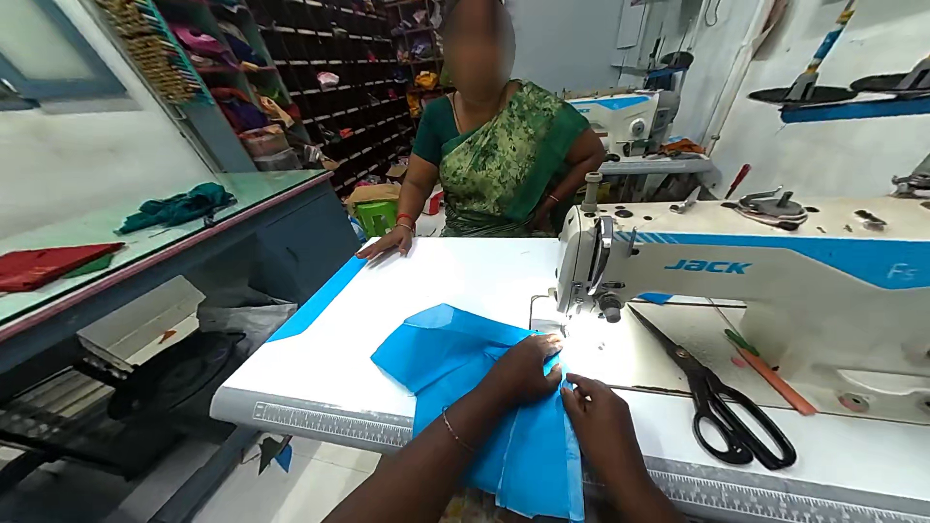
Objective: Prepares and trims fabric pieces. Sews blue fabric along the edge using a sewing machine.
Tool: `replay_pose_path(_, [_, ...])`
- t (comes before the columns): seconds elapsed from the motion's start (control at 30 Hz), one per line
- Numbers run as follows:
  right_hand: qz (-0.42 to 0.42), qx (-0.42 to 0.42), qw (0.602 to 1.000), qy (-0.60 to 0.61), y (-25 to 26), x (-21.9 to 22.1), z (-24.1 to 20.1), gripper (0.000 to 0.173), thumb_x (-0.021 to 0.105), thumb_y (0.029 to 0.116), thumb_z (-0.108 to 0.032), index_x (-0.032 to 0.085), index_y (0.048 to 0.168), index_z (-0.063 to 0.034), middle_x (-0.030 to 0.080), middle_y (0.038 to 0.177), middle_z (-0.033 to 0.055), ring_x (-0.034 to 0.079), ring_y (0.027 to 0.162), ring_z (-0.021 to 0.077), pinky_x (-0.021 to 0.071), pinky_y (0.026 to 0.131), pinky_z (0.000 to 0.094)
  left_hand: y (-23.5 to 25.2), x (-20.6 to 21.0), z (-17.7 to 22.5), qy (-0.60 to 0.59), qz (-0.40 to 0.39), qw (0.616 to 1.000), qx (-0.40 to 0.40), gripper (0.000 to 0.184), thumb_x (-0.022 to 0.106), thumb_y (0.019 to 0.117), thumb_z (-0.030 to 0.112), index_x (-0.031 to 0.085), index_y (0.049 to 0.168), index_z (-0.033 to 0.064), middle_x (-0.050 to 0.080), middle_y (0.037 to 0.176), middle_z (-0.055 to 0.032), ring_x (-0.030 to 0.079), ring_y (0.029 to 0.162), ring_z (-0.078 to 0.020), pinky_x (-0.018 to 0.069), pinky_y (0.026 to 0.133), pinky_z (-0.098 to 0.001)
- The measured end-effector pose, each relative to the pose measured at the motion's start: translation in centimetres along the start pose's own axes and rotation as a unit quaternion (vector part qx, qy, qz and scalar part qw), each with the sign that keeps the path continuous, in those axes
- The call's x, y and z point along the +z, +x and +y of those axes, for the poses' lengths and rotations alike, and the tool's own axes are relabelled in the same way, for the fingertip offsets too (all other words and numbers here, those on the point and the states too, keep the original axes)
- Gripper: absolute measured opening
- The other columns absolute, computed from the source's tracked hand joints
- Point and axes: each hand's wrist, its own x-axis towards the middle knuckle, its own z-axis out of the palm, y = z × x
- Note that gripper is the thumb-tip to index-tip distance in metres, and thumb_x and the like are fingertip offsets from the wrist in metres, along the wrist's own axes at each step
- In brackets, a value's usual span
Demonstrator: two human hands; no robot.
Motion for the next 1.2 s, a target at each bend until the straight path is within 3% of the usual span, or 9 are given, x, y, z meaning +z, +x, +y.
replay_pose_path(0.4, [0.03, 0.008, 0.999, 0.008, -0.13, 0.11, 0.17, 0.027, 0.058, 0.1029, -0.009, 0.069, 0.123, 0.0055, 0.068, 0.103, 0.0183, 0.066, 0.084, 0.023, 0.0553, 0.08, 0.0352, 0.7, 0.38, -0.23, -0.012, 0.01, 1.0, -0.005, 0.045, 0.066, 0.0971, 0.021, 0.064, 0.133, -0.0057, 0.058, 0.146, -0.0169, 0.052, 0.139, -0.0266, 0.0353, 0.12, -0.0418])
replay_pose_path(0.6, [0.042, 0.007, 0.999, 0.014, -0.46, 0.18, 0.18, 0.026, 0.059, 0.1008, -0.007, 0.069, 0.122, 0.0045, 0.067, 0.098, 0.0152, 0.063, 0.074, 0.0177, 0.0538, 0.071, 0.0306, 0.65, 0.2, -0.01, -0.014, 0.007, 1.0, -0.009, 0.045, 0.065, 0.0974, 0.022, 0.063, 0.133, -0.0056, 0.059, 0.146, -0.0164, 0.052, 0.139, -0.0267, 0.0368, 0.119, -0.0422])
replay_pose_path(0.7, [0.047, 0.002, 0.999, 0.01, -0.55, 0.29, 0.32, 0.025, 0.059, 0.1009, -0.007, 0.069, 0.12, 0.0043, 0.067, 0.094, 0.0138, 0.06, 0.071, 0.016, 0.0523, 0.068, 0.0296, 0.58, 0.18, 0.06, -0.008, 0.001, 1.0, -0.007, 0.043, 0.063, 0.0984, 0.022, 0.064, 0.132, -0.0058, 0.058, 0.147, -0.0166, 0.051, 0.141, -0.027, 0.0335, 0.121, -0.042])
replay_pose_path(1.2, [0.064, 0.0, 0.998, -0.004, -0.32, 0.42, 0.26, 0.025, 0.059, 0.1013, -0.006, 0.07, 0.12, 0.0056, 0.069, 0.1, 0.0183, 0.066, 0.082, 0.0231, 0.0557, 0.077, 0.0355, 0.84, 0.23, 0.07, -0.001, -0.002, 1.0, -0.013, 0.044, 0.06, 0.1001, 0.023, 0.063, 0.135, -0.0043, 0.056, 0.149, -0.0148, 0.048, 0.143, -0.0252, 0.0311, 0.122, -0.0407])
